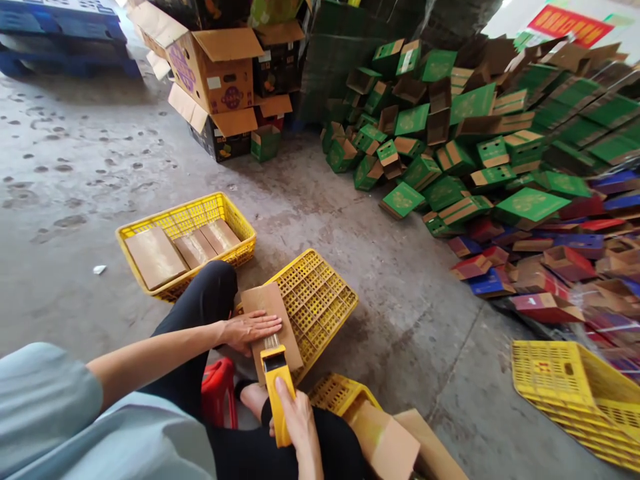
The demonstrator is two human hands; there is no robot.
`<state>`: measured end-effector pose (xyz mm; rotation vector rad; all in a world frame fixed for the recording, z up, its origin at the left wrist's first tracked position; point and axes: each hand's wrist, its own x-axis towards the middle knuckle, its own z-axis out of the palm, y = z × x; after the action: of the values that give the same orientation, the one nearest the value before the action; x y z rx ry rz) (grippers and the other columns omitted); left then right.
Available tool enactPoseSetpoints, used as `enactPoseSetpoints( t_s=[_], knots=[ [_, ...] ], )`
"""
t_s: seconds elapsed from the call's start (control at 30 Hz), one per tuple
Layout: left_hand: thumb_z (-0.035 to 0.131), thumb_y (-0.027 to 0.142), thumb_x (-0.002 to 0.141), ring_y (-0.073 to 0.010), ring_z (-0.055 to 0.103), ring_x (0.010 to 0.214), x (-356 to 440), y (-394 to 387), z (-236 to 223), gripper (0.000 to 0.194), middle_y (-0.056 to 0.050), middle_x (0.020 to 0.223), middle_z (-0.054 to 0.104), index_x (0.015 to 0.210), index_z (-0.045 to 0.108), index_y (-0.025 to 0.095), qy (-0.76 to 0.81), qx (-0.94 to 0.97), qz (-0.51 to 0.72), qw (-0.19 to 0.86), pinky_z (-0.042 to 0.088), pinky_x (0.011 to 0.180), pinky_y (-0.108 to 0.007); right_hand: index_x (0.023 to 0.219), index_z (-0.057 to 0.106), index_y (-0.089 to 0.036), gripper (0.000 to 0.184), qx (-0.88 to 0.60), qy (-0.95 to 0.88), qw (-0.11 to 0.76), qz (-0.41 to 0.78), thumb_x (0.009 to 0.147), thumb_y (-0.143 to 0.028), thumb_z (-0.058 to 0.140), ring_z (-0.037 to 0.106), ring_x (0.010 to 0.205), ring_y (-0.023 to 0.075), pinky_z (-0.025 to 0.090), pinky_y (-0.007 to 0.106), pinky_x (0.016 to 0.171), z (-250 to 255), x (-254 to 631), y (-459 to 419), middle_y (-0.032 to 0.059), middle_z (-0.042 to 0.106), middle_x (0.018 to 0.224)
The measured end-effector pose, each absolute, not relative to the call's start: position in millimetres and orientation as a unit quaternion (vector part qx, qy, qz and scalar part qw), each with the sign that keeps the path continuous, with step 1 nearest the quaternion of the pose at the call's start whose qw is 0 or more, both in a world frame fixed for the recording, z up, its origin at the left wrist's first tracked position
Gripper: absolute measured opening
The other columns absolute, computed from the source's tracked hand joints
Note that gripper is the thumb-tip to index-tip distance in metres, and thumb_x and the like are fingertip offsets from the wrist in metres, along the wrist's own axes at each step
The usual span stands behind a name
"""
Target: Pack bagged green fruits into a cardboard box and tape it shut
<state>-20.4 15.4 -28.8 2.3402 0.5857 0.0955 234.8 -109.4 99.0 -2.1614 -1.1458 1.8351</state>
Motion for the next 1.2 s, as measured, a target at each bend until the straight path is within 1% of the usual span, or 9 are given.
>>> enactPoseSetpoints(
  t_s=[0.13, 0.33, 0.5, 0.67, 0.73, 0.87, 0.97, 1.03, 1.2],
  knots=[
    [0.077, 0.053, 0.083, -0.0386, 0.015, 0.165, -20.8, 14.5, -30.0, 0.12, -0.02, 0.178, 0.012, 0.173, 0.007, 0.016, 0.231, 0.905, 0.042, 0.356, 0.012, 0.132, -0.061, 0.078, 0.062, -0.021, 0.063, -0.706, -0.376, 0.044, 0.599, 0.088, -0.082, 0.051, 0.072, 0.054, 0.0235, 0.055, 0.028, 0.053, 104.1, 235.4, -116.8, 0.0045, 0.066, 0.052],
    [0.077, 0.05, 0.083, -0.0373, 0.017, 0.165, -18.9, 10.8, -30.6, 0.118, -0.02, 0.178, 0.013, 0.173, 0.008, 0.015, 0.214, 0.914, 0.049, 0.341, 0.013, 0.132, -0.059, 0.089, 0.064, -0.022, 0.059, -0.723, -0.351, 0.056, 0.592, 0.089, -0.08, 0.051, 0.074, 0.058, 0.0255, 0.058, 0.03, 0.055, 107.5, 232.7, -125.7, 0.0033, 0.067, 0.054],
    [0.077, 0.047, 0.082, -0.0365, 0.018, 0.165, -18.1, 10.5, -28.9, 0.117, -0.019, 0.178, 0.015, 0.173, 0.01, 0.016, 0.219, 0.912, 0.046, 0.344, 0.012, 0.132, -0.058, 0.085, 0.063, -0.022, 0.058, -0.729, -0.347, 0.068, 0.586, 0.092, -0.078, 0.05, 0.075, 0.059, 0.0253, 0.06, 0.03, 0.058, 105.7, 228.5, -136.1, 0.0063, 0.07, 0.058],
    [0.077, 0.05, 0.082, -0.0351, 0.016, 0.165, -16.1, 11.8, -25.2, 0.119, -0.019, 0.178, 0.012, 0.173, 0.01, 0.014, 0.218, 0.915, 0.025, 0.339, 0.011, 0.133, -0.057, 0.084, 0.063, -0.021, 0.064, -0.719, -0.371, 0.103, 0.579, 0.092, -0.082, 0.047, 0.074, 0.057, 0.0241, 0.06, 0.03, 0.057, 100.6, 229.1, -143.1, 0.0068, 0.07, 0.058],
    [0.077, 0.052, 0.081, -0.0358, 0.016, 0.165, -13.8, 13.0, -24.1, 0.12, -0.02, 0.178, 0.012, 0.172, 0.01, 0.012, 0.219, 0.917, 0.02, 0.334, 0.011, 0.133, -0.057, 0.086, 0.065, -0.019, 0.063, -0.719, -0.378, 0.094, 0.575, 0.093, -0.079, 0.048, 0.074, 0.057, 0.0241, 0.06, 0.031, 0.058, 97.3, 230.9, -140.0, 0.0078, 0.071, 0.058],
    [0.076, 0.056, 0.081, -0.0407, 0.021, 0.163, -9.9, 11.5, -23.4, 0.118, -0.023, 0.176, 0.018, 0.171, 0.017, 0.008, 0.228, 0.917, 0.022, 0.326, 0.016, 0.132, -0.061, 0.082, 0.065, -0.018, 0.056, -0.735, -0.363, 0.046, 0.571, 0.098, -0.069, 0.048, 0.072, 0.055, 0.0238, 0.061, 0.033, 0.059, 88.1, 233.9, -129.2, 0.0101, 0.07, 0.059],
    [0.076, 0.06, 0.081, -0.0432, 0.019, 0.163, -8.8, 2.8, -23.9, 0.12, -0.025, 0.175, 0.016, 0.171, 0.018, 0.007, 0.22, 0.928, 0.035, 0.297, 0.016, 0.131, -0.063, 0.082, 0.066, -0.018, 0.053, -0.726, -0.35, 0.058, 0.589, 0.101, -0.065, 0.048, 0.072, 0.055, 0.0235, 0.062, 0.034, 0.06, 81.8, 236.3, -126.9, 0.011, 0.07, 0.061],
    [0.073, 0.061, 0.084, -0.0412, 0.019, 0.163, -7.5, -5.1, -24.7, 0.117, -0.024, 0.176, 0.017, 0.171, 0.018, 0.008, 0.188, 0.939, 0.051, 0.282, 0.014, 0.132, -0.061, 0.081, 0.066, -0.018, 0.053, -0.718, -0.347, 0.076, 0.598, 0.101, -0.065, 0.051, 0.071, 0.055, 0.0236, 0.062, 0.034, 0.059, 78.8, 238.4, -129.4, 0.0109, 0.07, 0.061],
    [0.059, 0.065, 0.097, -0.0337, 0.022, 0.164, -3.5, -9.3, -31.4, 0.104, -0.02, 0.175, 0.022, 0.172, 0.013, 0.011, 0.119, 0.95, 0.082, 0.278, 0.011, 0.134, -0.052, 0.079, 0.067, -0.018, 0.059, -0.716, -0.335, 0.102, 0.605, 0.097, -0.072, 0.054, 0.07, 0.052, 0.0243, 0.059, 0.033, 0.055, 70.2, 242.1, -138.0, 0.011, 0.068, 0.058]
  ],
)
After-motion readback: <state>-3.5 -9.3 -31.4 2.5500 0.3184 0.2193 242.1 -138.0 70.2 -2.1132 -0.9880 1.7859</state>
